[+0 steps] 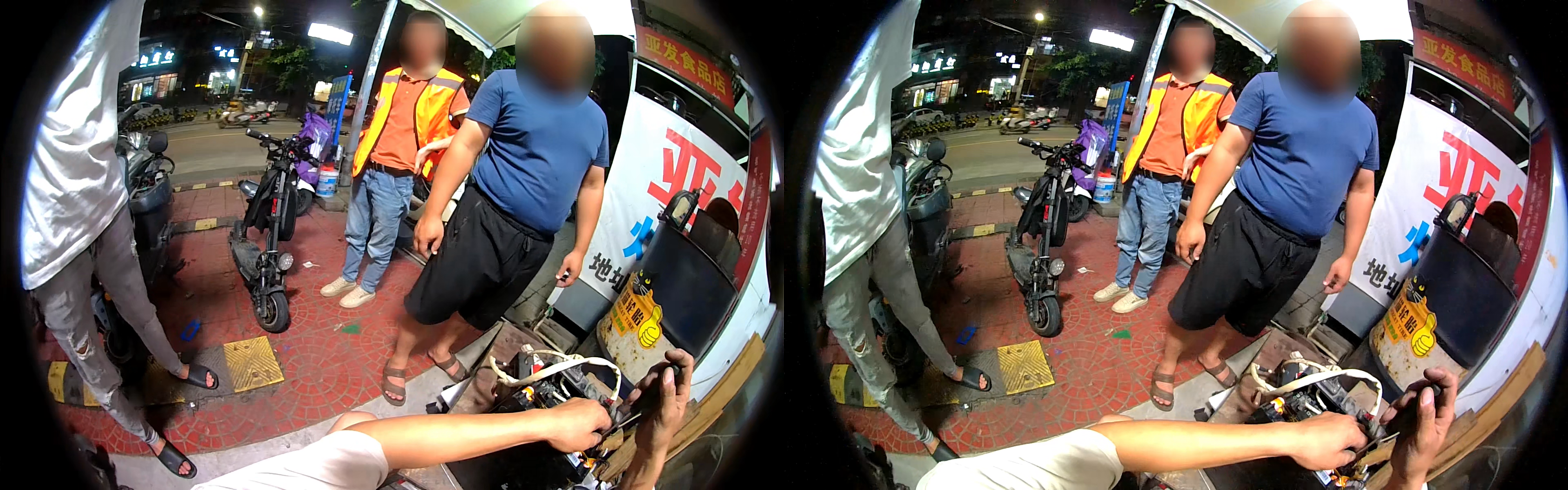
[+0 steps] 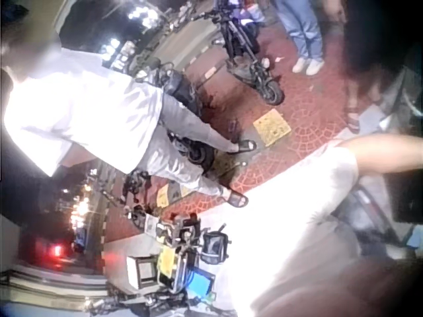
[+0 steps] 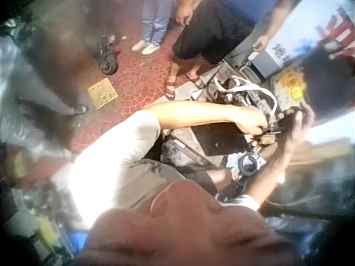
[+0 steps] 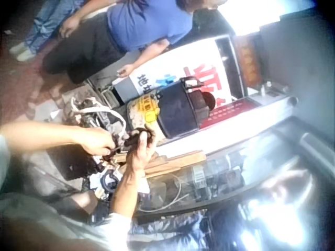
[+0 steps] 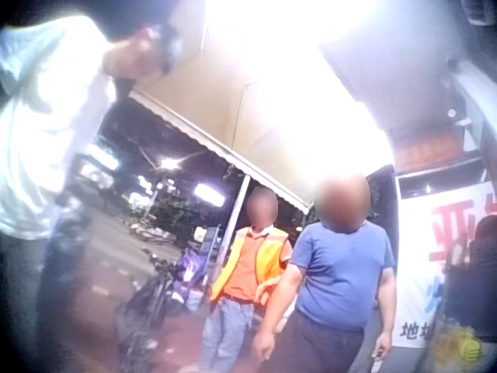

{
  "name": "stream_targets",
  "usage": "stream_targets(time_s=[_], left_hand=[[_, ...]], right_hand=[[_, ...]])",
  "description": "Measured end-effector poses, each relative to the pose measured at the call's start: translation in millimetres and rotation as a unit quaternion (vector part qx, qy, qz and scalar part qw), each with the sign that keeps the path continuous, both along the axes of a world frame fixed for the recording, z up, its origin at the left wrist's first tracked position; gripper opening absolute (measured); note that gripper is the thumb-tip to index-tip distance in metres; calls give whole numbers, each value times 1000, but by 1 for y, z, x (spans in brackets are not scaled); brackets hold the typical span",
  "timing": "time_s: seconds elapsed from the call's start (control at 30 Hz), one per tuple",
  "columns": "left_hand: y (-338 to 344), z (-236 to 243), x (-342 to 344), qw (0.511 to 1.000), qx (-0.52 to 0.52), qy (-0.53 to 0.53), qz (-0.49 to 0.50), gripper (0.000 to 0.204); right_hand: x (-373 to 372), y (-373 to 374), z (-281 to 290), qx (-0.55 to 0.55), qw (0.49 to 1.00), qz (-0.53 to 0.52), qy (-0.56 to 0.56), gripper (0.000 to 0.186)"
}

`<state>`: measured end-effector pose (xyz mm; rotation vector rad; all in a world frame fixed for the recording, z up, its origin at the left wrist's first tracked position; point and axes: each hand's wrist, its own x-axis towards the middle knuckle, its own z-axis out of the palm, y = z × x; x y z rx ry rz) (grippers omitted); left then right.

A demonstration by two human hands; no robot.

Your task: The person uses a screwdriver to loosen screws on a circuit board attached to a large battery pack, then pulls on and repositions the attached wiring harness.

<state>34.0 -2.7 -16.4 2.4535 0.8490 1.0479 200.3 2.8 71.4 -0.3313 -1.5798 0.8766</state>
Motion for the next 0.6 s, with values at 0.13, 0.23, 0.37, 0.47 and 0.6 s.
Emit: stream_targets(time_s=[0.13, 0.23, 0.37, 0.47, 0.6], left_hand=[[12, -13, 3, 998, 56, -32, -7, 21], [8, 7, 20, 999, 3, -8, -31, 20], [16, 3, -14, 999, 50, -11, 3, 25], [15, -10, -29, 993, 92, -67, 44, 27], [17, 35, -38, 989, 145, -38, -3, 27]], right_hand=[[-15, 1, -5, 36, 997, -37, 49, 33], [6, -3, 4, 57, 992, -64, 91, 33], [0, 19, -5, 9, 986, -94, 140, 34], [12, 9, 28, 97, 987, -89, 94, 33], [105, -17, 50, 190, 978, -74, -41, 39]])
